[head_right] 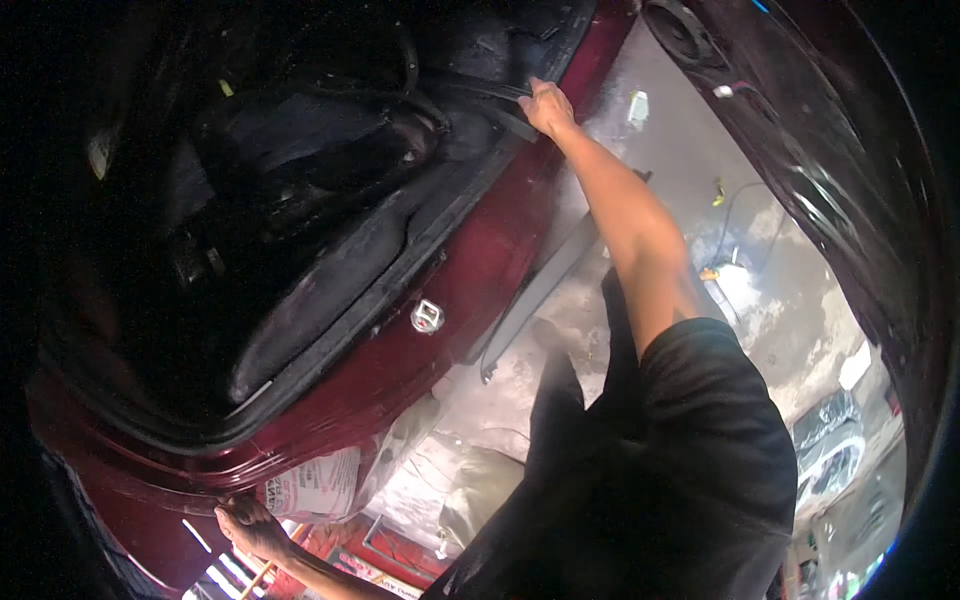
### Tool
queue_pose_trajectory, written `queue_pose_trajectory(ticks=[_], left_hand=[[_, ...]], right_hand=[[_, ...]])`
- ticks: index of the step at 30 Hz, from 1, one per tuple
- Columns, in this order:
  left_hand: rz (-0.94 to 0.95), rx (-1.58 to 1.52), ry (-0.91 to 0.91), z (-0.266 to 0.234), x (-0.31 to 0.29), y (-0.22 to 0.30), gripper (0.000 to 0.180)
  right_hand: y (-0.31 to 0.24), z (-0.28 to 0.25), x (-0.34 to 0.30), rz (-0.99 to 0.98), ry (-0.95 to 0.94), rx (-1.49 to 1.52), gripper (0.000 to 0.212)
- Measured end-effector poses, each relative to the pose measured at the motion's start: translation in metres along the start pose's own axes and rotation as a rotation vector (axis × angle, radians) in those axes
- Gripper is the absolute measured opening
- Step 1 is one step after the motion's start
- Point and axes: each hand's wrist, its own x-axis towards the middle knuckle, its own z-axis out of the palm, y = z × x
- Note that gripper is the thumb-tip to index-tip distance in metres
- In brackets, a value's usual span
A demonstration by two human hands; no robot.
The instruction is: The person selects small fasteners from a workbench, then walks to a maroon car and installs a black plastic trim piece and a rubber weatherstrip along the rear window frame. The person aligns and presses the parts into place by hand.
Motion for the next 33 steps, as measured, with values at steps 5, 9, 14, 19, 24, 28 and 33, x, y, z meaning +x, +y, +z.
queue_pose_trajectory(ticks=[5, 9, 14, 19, 24, 28, 33], left_hand=[[-0.065, 0.083, 0.035, 0.001, -0.002, 0.007, 0.043], [-0.096, 0.065, 0.013, 0.002, 0.004, 0.009, 0.043], [-0.105, 0.067, 0.019, 0.009, 0.005, 0.011, 0.042], [-0.113, 0.028, 0.012, -0.002, -0.002, 0.009, 0.046], [-0.090, 0.051, -0.036, 0.000, 0.005, 0.009, 0.046], [-0.087, 0.034, -0.007, 0.009, 0.007, 0.009, 0.043], [-0.119, 0.043, 0.008, -0.001, 0.000, 0.009, 0.044]], right_hand=[[-0.012, 0.007, 0.043, 0.016, -0.297, -0.008, 0.036], [0.021, -0.036, 0.049, -0.060, -0.243, 0.205, 0.033], [0.066, -0.136, 0.014, 0.167, -0.513, 0.324, 0.025], [0.148, -0.192, -0.074, 0.467, -0.692, 0.514, 0.030], [0.105, -0.178, -0.074, 0.246, -0.820, 0.072, 0.044], [0.069, -0.114, -0.024, 0.057, -0.561, -0.085, 0.037], [0.043, -0.155, 0.020, -0.010, -0.373, -0.095, 0.033]])
